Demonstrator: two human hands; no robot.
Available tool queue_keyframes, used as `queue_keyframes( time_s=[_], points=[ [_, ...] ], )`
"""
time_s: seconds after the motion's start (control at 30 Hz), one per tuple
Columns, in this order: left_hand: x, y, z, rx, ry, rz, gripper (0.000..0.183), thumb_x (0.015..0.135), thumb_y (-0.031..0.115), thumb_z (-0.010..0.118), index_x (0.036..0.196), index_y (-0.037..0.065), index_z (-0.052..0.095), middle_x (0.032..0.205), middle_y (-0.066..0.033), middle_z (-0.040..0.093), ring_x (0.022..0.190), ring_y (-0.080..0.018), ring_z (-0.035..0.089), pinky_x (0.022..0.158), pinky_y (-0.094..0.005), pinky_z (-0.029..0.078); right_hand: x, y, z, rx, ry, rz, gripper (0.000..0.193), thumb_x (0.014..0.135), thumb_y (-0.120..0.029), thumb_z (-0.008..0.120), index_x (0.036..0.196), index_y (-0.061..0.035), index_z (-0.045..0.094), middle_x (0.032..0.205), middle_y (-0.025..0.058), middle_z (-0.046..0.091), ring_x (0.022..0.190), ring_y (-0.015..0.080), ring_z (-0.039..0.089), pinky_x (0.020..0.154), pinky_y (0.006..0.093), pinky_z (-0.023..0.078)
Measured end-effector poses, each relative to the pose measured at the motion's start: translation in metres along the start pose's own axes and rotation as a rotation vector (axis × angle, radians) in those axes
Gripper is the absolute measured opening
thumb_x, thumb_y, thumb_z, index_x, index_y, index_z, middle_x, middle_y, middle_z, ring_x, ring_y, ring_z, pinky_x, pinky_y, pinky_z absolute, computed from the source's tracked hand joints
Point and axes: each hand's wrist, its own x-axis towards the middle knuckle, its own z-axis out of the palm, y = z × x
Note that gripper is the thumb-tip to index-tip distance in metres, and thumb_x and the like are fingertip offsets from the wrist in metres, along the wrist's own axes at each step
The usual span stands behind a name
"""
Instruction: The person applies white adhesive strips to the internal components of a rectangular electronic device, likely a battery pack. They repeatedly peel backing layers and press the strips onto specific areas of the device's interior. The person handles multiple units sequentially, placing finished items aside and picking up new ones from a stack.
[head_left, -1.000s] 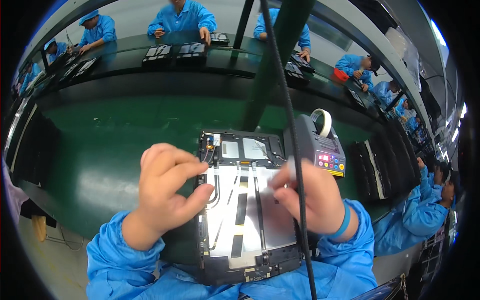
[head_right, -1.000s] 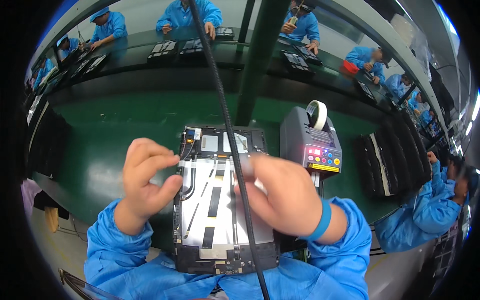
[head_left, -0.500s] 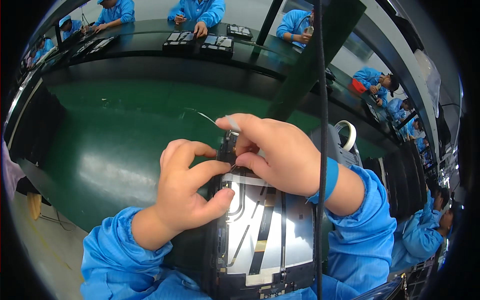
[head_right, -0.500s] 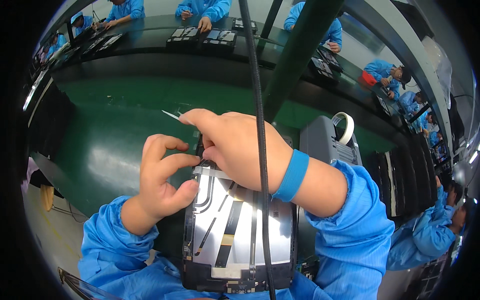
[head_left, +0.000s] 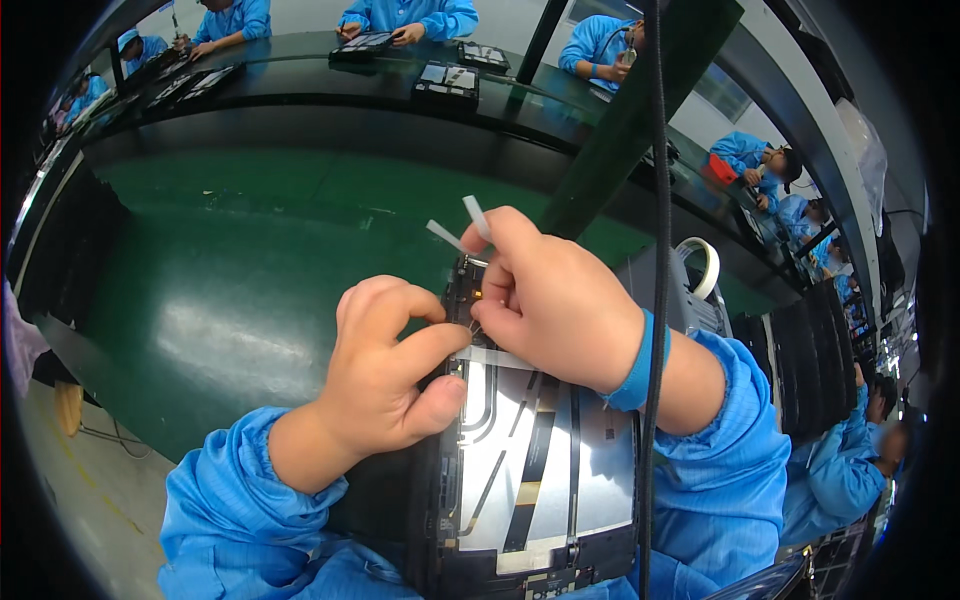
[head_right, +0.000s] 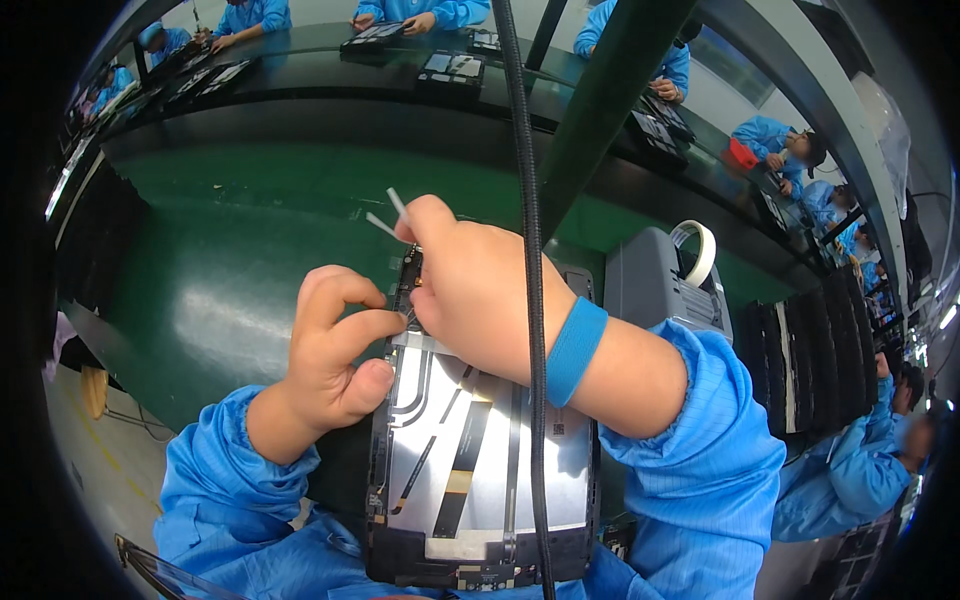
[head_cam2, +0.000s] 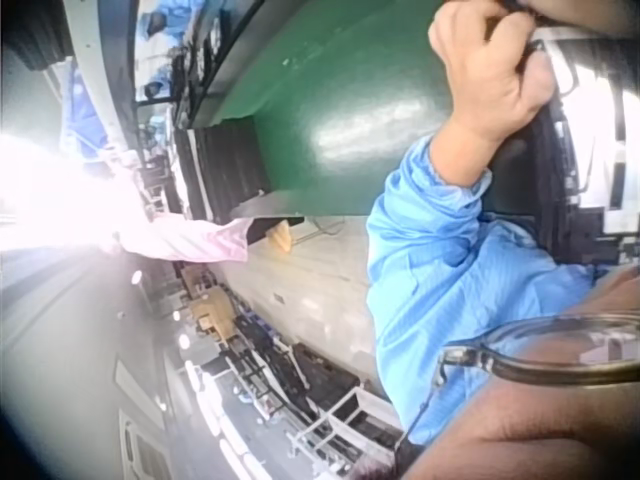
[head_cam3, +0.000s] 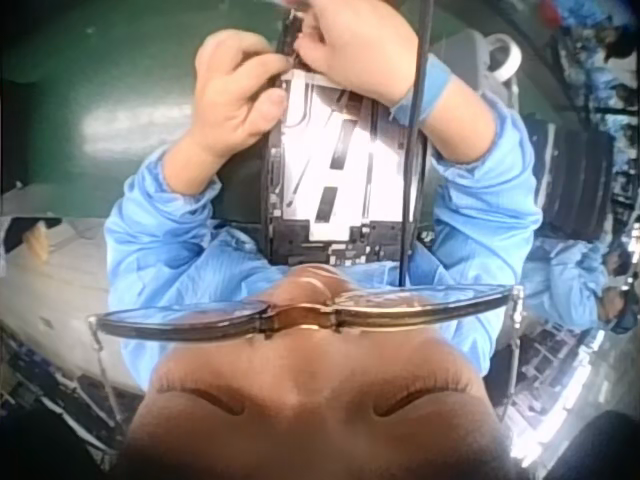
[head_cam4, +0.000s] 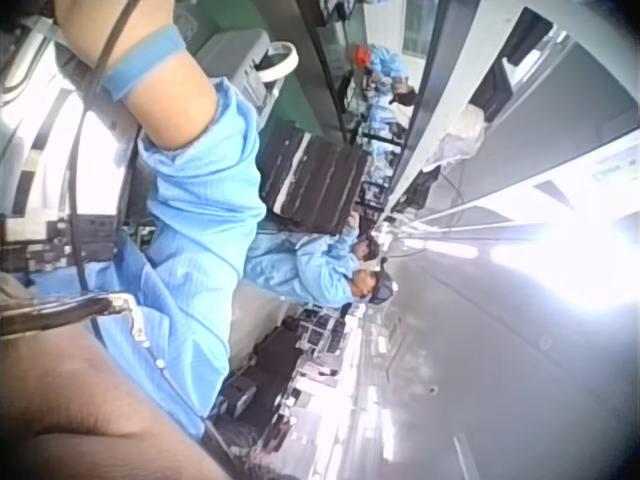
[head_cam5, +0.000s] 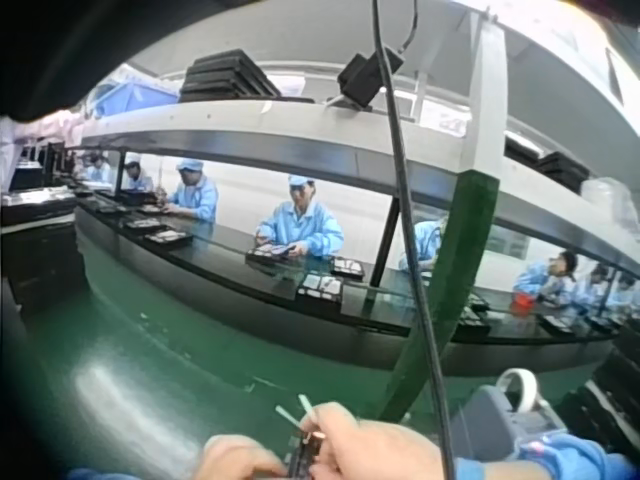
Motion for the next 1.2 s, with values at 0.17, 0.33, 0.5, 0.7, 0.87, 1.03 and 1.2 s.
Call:
queue_keyframes(
  time_s=[0.17, 0.33, 0.5, 0.7, 0.87, 1.03, 1.2],
  points=[
    [0.002, 0.002, 0.002, -0.058, 0.043, -0.073, 0.041, 0.078, 0.041, 0.060, 0.099, 0.006, 0.068, 0.106, -0.0173, 0.051, 0.101, -0.0354, 0.047, 0.093, -0.0463, 0.035, 0.001, -0.009, -0.006, 0.027, -0.058, 0.298, 0.039, 0.075, -0.001, 0.066, 0.110, 0.0001, 0.048, 0.063, 0.0073, 0.058, 0.059, 0.0184, 0.060, 0.055, 0.0297, 0.045],
    [-0.001, -0.004, 0.000, -0.100, -0.031, -0.090, 0.042, 0.075, 0.041, 0.062, 0.102, 0.009, 0.067, 0.113, -0.0186, 0.048, 0.109, -0.0381, 0.042, 0.097, -0.0480, 0.033, 0.003, -0.004, -0.021, 0.165, -0.151, 0.337, 0.037, 0.077, -0.004, 0.068, 0.110, -0.0032, 0.051, 0.064, 0.0051, 0.057, 0.058, 0.0126, 0.056, 0.055, 0.0258, 0.043],
    [-0.003, -0.009, 0.008, -0.212, -0.049, -0.139, 0.042, 0.073, 0.041, 0.064, 0.101, 0.010, 0.067, 0.119, -0.0189, 0.042, 0.116, -0.0410, 0.037, 0.102, -0.0509, 0.029, 0.000, 0.010, -0.034, -0.103, -0.124, -0.280, 0.017, 0.070, -0.001, 0.072, 0.083, -0.0070, 0.063, 0.085, 0.0074, 0.057, 0.085, 0.0268, 0.054, 0.073, 0.0362, 0.044],
    [-0.006, -0.009, 0.009, -0.174, -0.027, -0.137, 0.042, 0.073, 0.043, 0.064, 0.101, 0.011, 0.067, 0.120, -0.0190, 0.042, 0.119, -0.0432, 0.035, 0.104, -0.0531, 0.028, 0.007, 0.003, -0.015, -0.273, 0.060, -0.369, 0.018, 0.066, -0.011, 0.077, 0.079, -0.0084, 0.064, 0.082, 0.0079, 0.058, 0.081, 0.0288, 0.056, 0.072, 0.0396, 0.046],
    [-0.008, -0.009, 0.008, -0.166, -0.015, -0.126, 0.041, 0.075, 0.043, 0.063, 0.101, 0.012, 0.067, 0.120, -0.0191, 0.042, 0.120, -0.0442, 0.034, 0.103, -0.0539, 0.028, -0.002, 0.020, -0.014, -0.068, 0.079, -0.042, 0.017, 0.069, -0.015, 0.078, 0.081, -0.0083, 0.069, 0.082, 0.0077, 0.059, 0.087, 0.0253, 0.054, 0.076, 0.0362, 0.045],
    [-0.006, -0.008, 0.009, -0.180, -0.016, -0.129, 0.041, 0.075, 0.043, 0.063, 0.102, 0.012, 0.067, 0.120, -0.0190, 0.042, 0.121, -0.0441, 0.034, 0.104, -0.0541, 0.028, -0.004, 0.022, -0.013, 0.312, -0.080, 0.088, 0.014, 0.082, -0.018, 0.072, 0.085, -0.0062, 0.067, 0.076, -0.0009, 0.055, 0.077, 0.0116, 0.052, 0.070, 0.0266, 0.041],
    [-0.006, -0.007, 0.008, -0.179, -0.023, -0.135, 0.043, 0.077, 0.045, 0.060, 0.102, 0.011, 0.067, 0.120, -0.0193, 0.042, 0.122, -0.0430, 0.034, 0.104, -0.0535, 0.027, -0.001, 0.023, -0.016, 0.480, -0.174, 0.363, 0.024, 0.085, -0.021, 0.066, 0.081, 0.0031, 0.067, 0.065, 0.0072, 0.061, 0.061, 0.0092, 0.055, 0.057, 0.0267, 0.045]
  ],
)
